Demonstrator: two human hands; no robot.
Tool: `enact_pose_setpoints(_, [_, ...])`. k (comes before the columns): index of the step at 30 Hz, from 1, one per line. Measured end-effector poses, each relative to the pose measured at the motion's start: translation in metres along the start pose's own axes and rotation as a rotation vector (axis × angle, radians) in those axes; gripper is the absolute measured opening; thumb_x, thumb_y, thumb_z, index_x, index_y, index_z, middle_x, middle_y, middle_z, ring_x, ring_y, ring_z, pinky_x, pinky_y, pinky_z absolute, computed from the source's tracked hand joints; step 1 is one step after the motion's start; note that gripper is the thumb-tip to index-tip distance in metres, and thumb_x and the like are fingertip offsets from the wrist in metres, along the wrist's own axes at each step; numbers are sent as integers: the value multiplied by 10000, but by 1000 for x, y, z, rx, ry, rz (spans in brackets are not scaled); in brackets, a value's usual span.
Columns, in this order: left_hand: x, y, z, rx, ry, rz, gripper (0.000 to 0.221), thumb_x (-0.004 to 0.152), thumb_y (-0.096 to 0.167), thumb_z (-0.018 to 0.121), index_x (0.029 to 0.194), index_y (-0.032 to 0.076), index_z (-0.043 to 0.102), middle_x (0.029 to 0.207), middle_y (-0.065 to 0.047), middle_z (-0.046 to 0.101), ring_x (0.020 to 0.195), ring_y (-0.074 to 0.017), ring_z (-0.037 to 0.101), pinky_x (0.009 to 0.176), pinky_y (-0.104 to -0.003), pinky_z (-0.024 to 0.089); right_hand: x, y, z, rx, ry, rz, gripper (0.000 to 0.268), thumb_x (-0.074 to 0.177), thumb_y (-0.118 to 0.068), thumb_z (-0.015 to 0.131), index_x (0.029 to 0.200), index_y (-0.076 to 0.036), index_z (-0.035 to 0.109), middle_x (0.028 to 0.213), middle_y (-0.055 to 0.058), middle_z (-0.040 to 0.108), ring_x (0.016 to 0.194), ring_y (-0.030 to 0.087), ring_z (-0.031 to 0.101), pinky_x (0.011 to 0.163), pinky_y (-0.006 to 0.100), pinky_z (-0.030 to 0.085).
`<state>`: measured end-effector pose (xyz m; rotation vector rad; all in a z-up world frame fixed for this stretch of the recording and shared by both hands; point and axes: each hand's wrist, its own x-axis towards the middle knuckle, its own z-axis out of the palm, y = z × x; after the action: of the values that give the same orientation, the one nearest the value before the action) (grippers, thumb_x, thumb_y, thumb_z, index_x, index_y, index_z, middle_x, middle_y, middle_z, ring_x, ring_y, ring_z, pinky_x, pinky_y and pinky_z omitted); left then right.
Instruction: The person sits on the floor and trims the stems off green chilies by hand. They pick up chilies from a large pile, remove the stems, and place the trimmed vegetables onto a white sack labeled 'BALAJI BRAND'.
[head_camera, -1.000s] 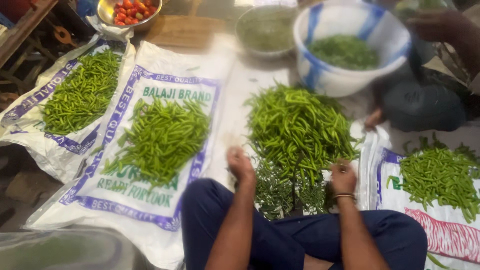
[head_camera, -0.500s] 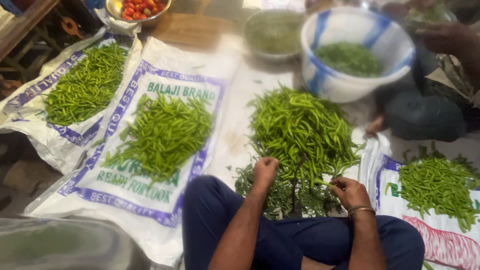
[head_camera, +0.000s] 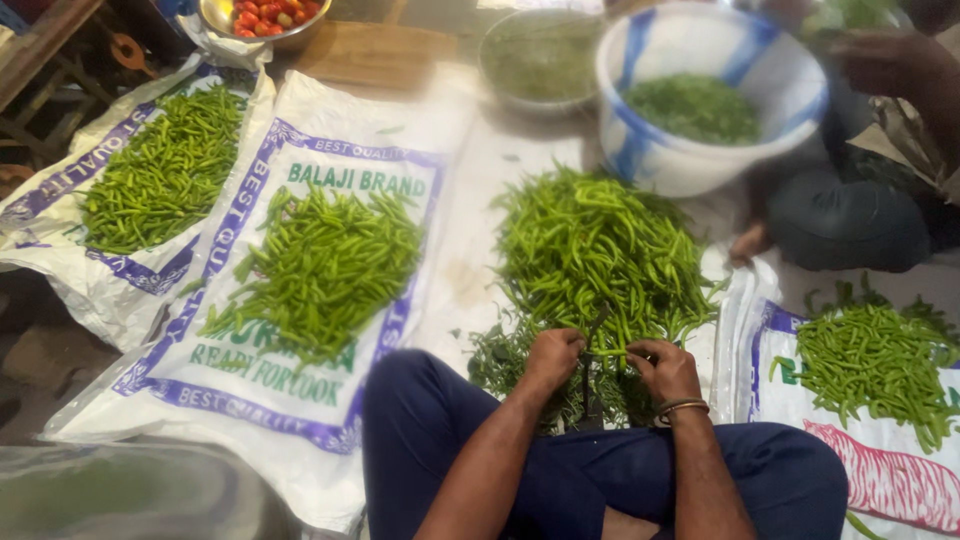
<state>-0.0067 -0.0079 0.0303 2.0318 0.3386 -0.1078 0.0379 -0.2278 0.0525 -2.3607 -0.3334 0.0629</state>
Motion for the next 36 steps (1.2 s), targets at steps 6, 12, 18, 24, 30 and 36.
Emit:
enact_pose_setpoints(6, [9,-36,31,368,-105,-197,286,911,278,705,1115,85,761,1046,-165,765,955,-301,731,868,-426,569,6,19,16,-198,-201,288,192,830,-198,856,1018,-163,837,1030,92,809,938,248,758,890,322,573])
enact_pose_setpoints(12, [-5,-28,1,59,-274,33,363,833,268,797,1143,83,761,1069,-138,770,970,-249,734,880,-402,573,-2,18,1,397,-328,176,230,860,-125,791,1079,-59,811,856,95,774,722,176,668,674,324,555])
enact_pose_setpoints(18, [-13,5,-25,-179,-129,146,331,817,252,803,1120,119,804,1012,-108,798,899,-204,740,835,-373,582,3,22,37,873,-282,246,270,869,-92,755,1115,-9,683,835,77,726,685,141,666,613,286,562])
enact_pose_setpoints(24, [-2,-13,-10,-231,-87,28,290,854,269,790,1098,114,809,969,-104,812,787,-187,740,739,-360,592,4,27,54,804,-200,168,184,915,-95,751,1062,14,763,815,68,729,684,136,655,608,266,540])
enact_pose_setpoints(30, [11,-40,7,-13,493,207,162,910,188,711,972,83,816,863,-90,768,736,-169,667,688,-371,560,9,41,54,276,14,345,192,855,-170,723,994,-62,798,809,75,769,689,189,716,643,308,560])
enact_pose_setpoints(36, [14,0,-89,-831,942,-272,342,958,287,587,1227,79,614,831,-28,676,603,-146,598,495,-339,498,17,54,-5,773,536,620,159,968,-301,711,1046,-162,718,854,50,686,742,190,633,636,373,536])
